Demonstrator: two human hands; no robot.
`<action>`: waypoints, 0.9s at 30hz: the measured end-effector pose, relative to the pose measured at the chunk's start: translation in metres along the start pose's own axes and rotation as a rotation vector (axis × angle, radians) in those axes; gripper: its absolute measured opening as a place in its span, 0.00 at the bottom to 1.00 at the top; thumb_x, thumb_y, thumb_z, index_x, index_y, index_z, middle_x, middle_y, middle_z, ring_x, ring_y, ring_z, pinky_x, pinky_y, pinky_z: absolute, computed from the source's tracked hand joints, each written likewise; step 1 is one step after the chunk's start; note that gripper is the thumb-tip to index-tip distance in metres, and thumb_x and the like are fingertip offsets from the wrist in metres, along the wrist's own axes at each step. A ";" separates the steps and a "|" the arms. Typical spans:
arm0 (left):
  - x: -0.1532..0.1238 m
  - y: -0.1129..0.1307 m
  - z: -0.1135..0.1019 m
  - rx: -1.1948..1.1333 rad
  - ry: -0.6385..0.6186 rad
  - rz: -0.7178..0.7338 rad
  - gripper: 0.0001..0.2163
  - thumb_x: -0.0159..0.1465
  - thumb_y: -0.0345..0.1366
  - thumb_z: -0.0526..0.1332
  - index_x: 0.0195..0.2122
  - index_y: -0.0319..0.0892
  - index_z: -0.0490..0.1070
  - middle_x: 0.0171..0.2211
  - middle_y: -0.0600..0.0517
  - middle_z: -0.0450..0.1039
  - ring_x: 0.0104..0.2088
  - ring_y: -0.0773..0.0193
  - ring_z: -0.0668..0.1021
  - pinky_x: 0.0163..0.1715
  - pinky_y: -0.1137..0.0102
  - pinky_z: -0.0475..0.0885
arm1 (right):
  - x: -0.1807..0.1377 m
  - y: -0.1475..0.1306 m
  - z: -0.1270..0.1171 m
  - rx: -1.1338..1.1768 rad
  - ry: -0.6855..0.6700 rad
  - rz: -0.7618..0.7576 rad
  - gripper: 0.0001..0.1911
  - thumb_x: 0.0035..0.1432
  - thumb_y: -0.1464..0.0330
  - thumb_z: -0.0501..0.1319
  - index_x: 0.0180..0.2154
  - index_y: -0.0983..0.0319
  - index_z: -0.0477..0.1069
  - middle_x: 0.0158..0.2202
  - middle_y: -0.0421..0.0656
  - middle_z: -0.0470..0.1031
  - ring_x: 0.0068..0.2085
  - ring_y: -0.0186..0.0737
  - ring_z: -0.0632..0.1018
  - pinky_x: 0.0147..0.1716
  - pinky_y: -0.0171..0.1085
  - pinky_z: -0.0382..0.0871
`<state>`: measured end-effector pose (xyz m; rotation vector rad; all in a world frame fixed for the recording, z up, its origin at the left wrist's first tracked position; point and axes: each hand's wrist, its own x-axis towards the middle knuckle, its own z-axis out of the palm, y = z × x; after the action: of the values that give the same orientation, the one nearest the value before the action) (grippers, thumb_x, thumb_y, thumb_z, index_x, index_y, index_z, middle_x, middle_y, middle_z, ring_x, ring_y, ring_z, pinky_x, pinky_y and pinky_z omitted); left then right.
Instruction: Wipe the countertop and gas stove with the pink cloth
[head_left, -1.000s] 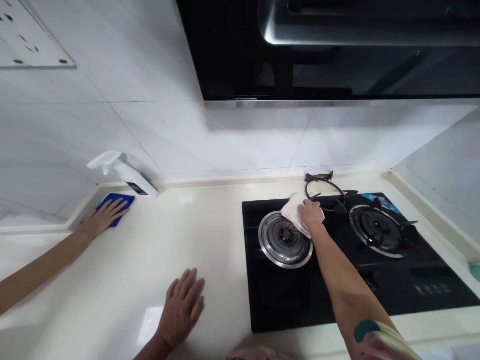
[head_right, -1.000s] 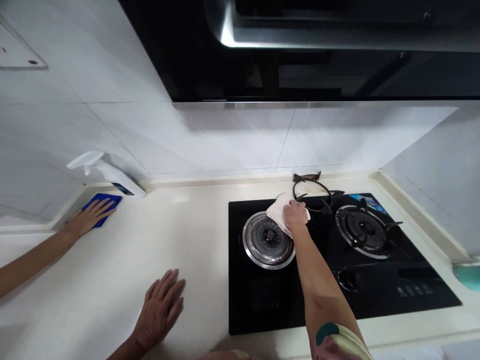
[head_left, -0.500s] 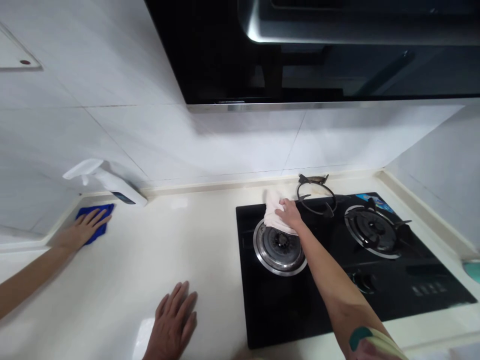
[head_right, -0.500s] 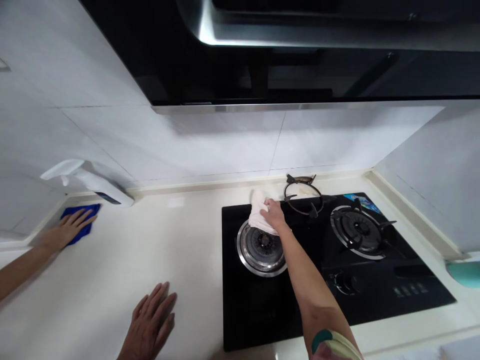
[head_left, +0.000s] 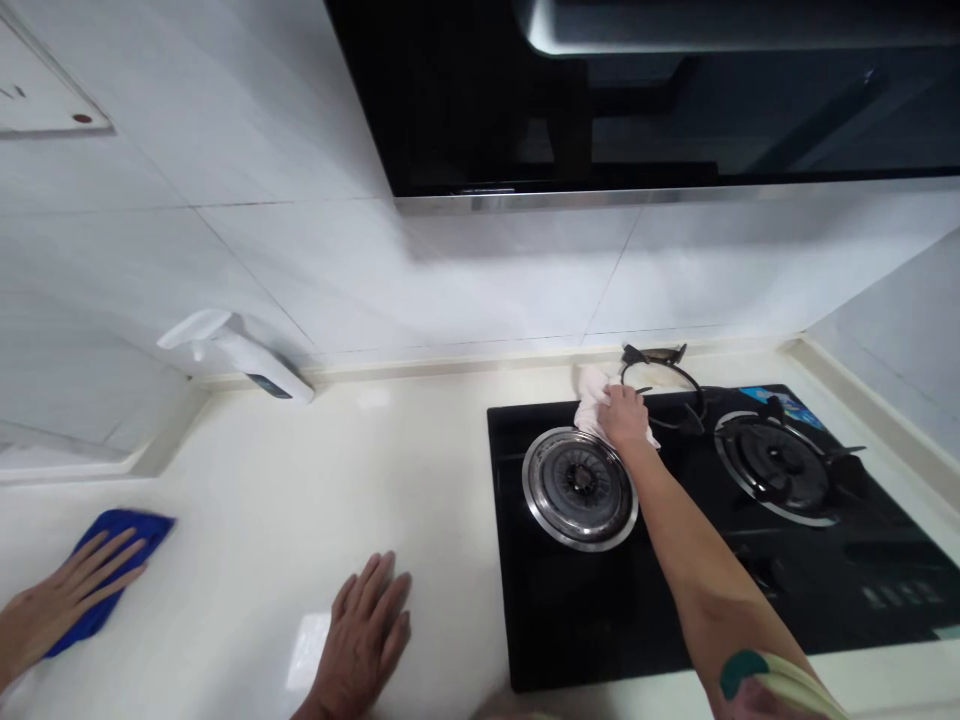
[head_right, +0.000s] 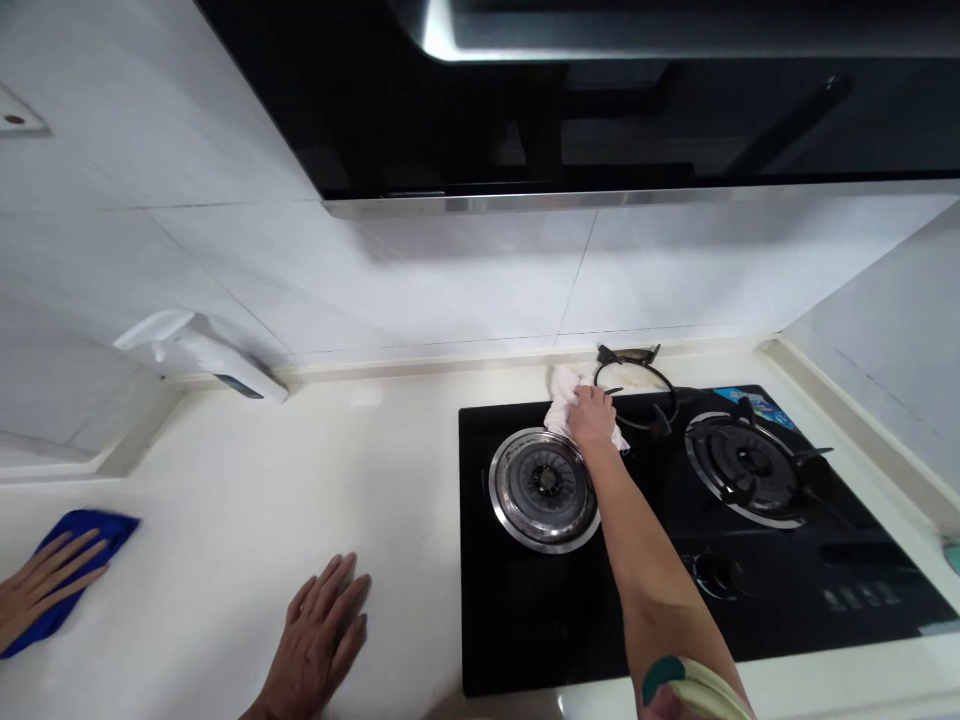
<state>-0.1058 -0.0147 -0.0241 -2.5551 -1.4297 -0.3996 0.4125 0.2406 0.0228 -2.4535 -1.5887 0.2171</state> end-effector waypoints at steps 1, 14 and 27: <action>0.000 0.001 0.000 -0.001 0.000 -0.003 0.19 0.70 0.37 0.59 0.62 0.46 0.71 0.70 0.42 0.67 0.73 0.51 0.64 0.69 0.55 0.57 | -0.001 -0.004 0.001 -0.013 -0.004 0.043 0.22 0.69 0.67 0.51 0.61 0.63 0.68 0.64 0.59 0.65 0.62 0.59 0.66 0.60 0.55 0.64; -0.002 0.003 0.000 -0.033 -0.017 -0.042 0.20 0.70 0.38 0.59 0.62 0.48 0.72 0.70 0.44 0.66 0.72 0.51 0.64 0.69 0.55 0.57 | -0.049 -0.142 0.032 -0.019 -0.205 -0.060 0.28 0.69 0.55 0.54 0.66 0.55 0.66 0.69 0.55 0.59 0.66 0.65 0.61 0.60 0.62 0.62; -0.004 0.003 0.002 -0.052 0.015 -0.042 0.19 0.71 0.38 0.59 0.63 0.48 0.72 0.72 0.45 0.64 0.73 0.52 0.63 0.69 0.55 0.59 | -0.202 -0.128 0.068 0.482 -0.331 -0.575 0.16 0.54 0.66 0.67 0.45 0.55 0.71 0.50 0.45 0.72 0.49 0.50 0.74 0.53 0.48 0.71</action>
<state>-0.1046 -0.0189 -0.0272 -2.5603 -1.4887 -0.4675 0.2012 0.1132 -0.0085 -1.5895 -2.0047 0.8232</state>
